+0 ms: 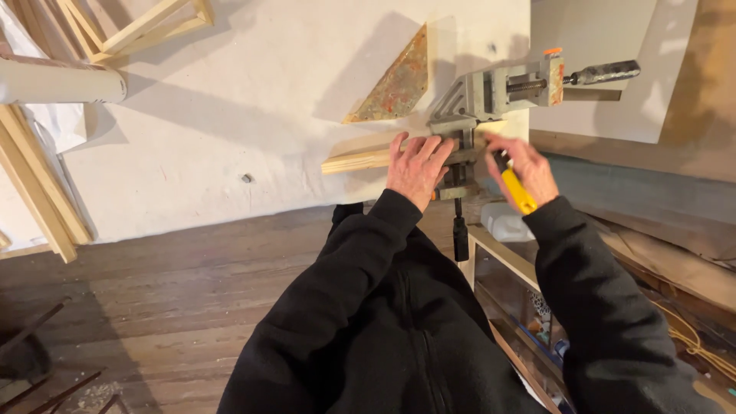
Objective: Assembling wooden picture frames by applying glue and using a corner clamp and hammer.
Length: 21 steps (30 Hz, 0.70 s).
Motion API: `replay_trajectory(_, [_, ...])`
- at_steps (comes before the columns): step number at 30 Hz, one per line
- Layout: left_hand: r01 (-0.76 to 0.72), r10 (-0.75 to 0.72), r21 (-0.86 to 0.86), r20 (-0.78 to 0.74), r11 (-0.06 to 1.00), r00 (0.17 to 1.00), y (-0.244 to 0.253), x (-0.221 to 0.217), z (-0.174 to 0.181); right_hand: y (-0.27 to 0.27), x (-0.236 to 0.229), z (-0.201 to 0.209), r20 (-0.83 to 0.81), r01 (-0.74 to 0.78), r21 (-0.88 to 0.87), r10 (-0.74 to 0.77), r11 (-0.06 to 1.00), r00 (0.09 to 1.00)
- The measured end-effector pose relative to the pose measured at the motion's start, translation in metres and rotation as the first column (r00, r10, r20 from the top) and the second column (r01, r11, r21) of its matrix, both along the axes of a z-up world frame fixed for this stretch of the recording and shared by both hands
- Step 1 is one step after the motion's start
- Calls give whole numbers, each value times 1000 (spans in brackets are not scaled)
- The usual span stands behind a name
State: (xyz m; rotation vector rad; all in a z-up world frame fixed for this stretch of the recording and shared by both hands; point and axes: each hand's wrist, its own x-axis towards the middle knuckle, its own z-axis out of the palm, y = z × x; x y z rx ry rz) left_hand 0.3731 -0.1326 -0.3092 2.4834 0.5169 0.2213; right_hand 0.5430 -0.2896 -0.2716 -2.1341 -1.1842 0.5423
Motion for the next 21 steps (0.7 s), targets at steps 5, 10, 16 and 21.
replay_trajectory(5, [-2, 3, 18, -3, 1000, 1000, 1, 3, 4, -5, 3, -3, 53, -39, 66, 36, 997, 998])
replay_trajectory(10, [5, -5, -7, 18, 1000, 1000, 1, 4, 0, -2, 1, -4, 10, -39, 36, 39, 999, 999])
replay_trajectory(16, [-7, 8, -11, 30, 1000, 1000, 2, 3, 2, -7, -1, -20, 51, -28, 67, 25, 997, 998])
replay_trajectory(21, [-13, 13, 9, 26, 1000, 1000, -1, -5, 3, -13, -6, -18, 66, -1, 78, -4, 997, 998])
